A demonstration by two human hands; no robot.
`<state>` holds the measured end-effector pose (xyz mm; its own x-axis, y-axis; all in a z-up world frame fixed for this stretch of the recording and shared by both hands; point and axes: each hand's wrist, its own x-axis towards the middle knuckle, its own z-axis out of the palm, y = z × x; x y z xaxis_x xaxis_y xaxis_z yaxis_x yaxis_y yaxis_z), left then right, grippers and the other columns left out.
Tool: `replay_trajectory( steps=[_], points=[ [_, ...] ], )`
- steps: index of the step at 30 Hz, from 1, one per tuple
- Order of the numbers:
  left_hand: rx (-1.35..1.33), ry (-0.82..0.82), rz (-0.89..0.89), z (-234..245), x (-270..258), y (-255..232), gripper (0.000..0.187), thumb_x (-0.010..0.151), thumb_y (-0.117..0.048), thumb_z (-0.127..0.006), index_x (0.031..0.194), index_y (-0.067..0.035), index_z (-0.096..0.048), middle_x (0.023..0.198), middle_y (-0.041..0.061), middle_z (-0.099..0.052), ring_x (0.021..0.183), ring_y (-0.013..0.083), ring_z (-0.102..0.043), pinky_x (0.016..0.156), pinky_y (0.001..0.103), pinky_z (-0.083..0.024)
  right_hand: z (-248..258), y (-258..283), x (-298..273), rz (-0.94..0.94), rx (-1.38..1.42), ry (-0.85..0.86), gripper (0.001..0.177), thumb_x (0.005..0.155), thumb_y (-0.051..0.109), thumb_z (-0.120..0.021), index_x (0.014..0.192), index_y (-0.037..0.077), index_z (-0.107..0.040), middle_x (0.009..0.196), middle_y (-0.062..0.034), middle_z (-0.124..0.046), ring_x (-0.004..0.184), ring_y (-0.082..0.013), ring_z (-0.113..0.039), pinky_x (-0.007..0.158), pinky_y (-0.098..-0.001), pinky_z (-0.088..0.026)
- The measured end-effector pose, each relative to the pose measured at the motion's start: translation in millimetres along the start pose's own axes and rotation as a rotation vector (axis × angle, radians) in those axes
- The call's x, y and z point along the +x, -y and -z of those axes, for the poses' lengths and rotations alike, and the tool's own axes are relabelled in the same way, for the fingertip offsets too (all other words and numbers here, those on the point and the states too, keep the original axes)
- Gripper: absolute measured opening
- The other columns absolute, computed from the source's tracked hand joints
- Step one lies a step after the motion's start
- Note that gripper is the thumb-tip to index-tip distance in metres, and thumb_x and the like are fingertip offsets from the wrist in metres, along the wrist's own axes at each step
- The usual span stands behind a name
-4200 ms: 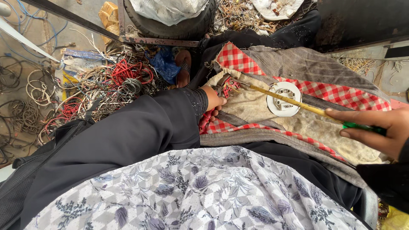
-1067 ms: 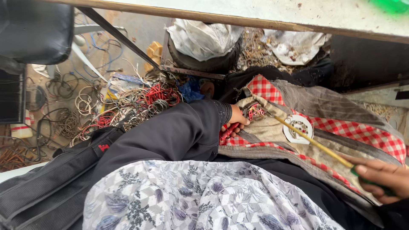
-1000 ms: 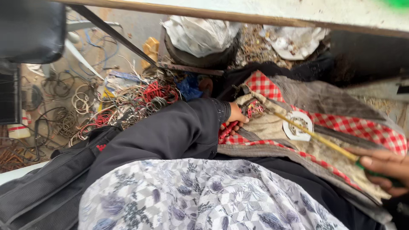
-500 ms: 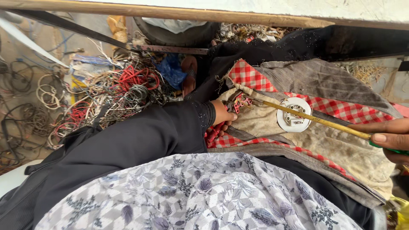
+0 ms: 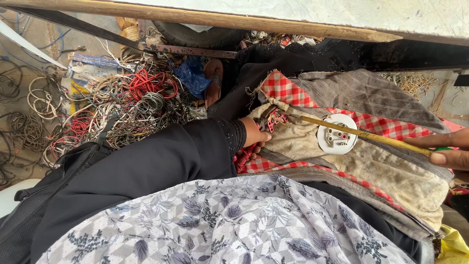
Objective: The person sits on the floor and uses a screwdriver to pry apart a red plastic electrical component. They then use orange-handled scissors to cut and trim the internal wires and plastic parts. The person continues to manipulate the component with both hands, separating pieces and adjusting the wires.
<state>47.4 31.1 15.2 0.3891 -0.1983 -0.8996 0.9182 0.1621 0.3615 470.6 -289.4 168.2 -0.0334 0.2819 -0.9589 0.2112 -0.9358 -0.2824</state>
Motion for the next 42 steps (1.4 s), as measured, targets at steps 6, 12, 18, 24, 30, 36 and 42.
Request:
replay_trajectory(
  steps=[6, 12, 18, 24, 30, 36, 42],
  points=[
    [-0.170, 0.034, 0.053, 1, -3, 2, 0.038, 0.096, -0.038, -0.069, 0.083, -0.002, -0.069, 0.071, 0.007, -0.070, 0.058, 0.0214, -0.070, 0.056, 0.039, -0.059, 2, 18, 0, -0.090, -0.135, -0.055, 0.073, 0.088, 0.031, -0.075, 0.154, 0.007, -0.056, 0.127, -0.0229, -0.071, 0.112, -0.0378, -0.072, 0.096, -0.0533, -0.057],
    [-0.124, 0.030, 0.031, 2, -13, -3, 0.038, 0.097, -0.039, -0.068, 0.083, -0.004, -0.068, 0.070, 0.007, -0.070, 0.059, 0.0217, -0.071, 0.058, 0.040, -0.058, -13, 33, -11, 0.035, -0.003, -0.144, 0.063, 0.085, 0.019, -0.076, 0.145, -0.001, -0.065, 0.126, -0.0270, -0.074, 0.121, -0.0344, -0.071, 0.107, -0.0465, -0.043],
    [-0.175, 0.041, 0.059, 2, -6, 2, 0.037, 0.097, -0.038, -0.068, 0.085, -0.004, -0.068, 0.071, 0.006, -0.069, 0.061, 0.0222, -0.070, 0.058, 0.041, -0.057, -20, 53, -10, 0.072, -0.567, -0.287, 0.059, 0.080, 0.028, -0.080, 0.137, 0.018, -0.073, 0.116, -0.0070, -0.082, 0.109, -0.0197, -0.078, 0.105, -0.0359, -0.050],
    [-0.214, 0.088, -0.139, 4, 5, 6, 0.033, 0.095, -0.031, -0.069, 0.083, 0.000, -0.068, 0.071, 0.012, -0.071, 0.057, 0.0275, -0.072, 0.055, 0.044, -0.056, -27, 63, -19, 0.077, -0.265, -0.316, 0.051, 0.083, 0.017, -0.080, 0.132, 0.004, -0.077, 0.095, -0.0184, -0.078, 0.085, -0.0279, -0.078, 0.084, -0.0380, -0.061],
    [-0.110, -0.024, -0.044, 8, -11, -3, 0.035, 0.096, -0.037, -0.071, 0.088, -0.003, -0.069, 0.074, 0.008, -0.071, 0.061, 0.0235, -0.071, 0.058, 0.040, -0.057, -14, 92, -8, -0.094, -0.015, -0.061, 0.054, 0.097, 0.022, -0.067, 0.149, 0.009, -0.066, 0.059, -0.0150, -0.058, 0.044, -0.0255, -0.058, 0.047, -0.0436, -0.051],
    [-0.045, -0.067, -0.064, 3, -8, -3, 0.036, 0.096, -0.039, -0.070, 0.090, -0.004, -0.069, 0.076, 0.007, -0.072, 0.062, 0.0224, -0.071, 0.058, 0.041, -0.057, -22, 101, -10, -0.093, -0.113, -0.065, 0.044, 0.101, 0.022, -0.068, 0.144, 0.014, -0.064, 0.062, -0.0111, -0.058, 0.052, -0.0208, -0.055, 0.050, -0.0417, -0.048],
    [-0.163, -0.048, -0.033, 1, 5, 8, 0.034, 0.096, -0.035, -0.070, 0.091, -0.002, -0.067, 0.075, 0.010, -0.069, 0.060, 0.0267, -0.071, 0.056, 0.043, -0.055, -53, 122, -30, -0.047, -0.038, -0.298, 0.040, 0.095, 0.015, -0.076, 0.134, 0.005, -0.073, 0.063, -0.0121, -0.059, 0.050, -0.0237, -0.052, 0.049, -0.0436, -0.038]
  ],
)
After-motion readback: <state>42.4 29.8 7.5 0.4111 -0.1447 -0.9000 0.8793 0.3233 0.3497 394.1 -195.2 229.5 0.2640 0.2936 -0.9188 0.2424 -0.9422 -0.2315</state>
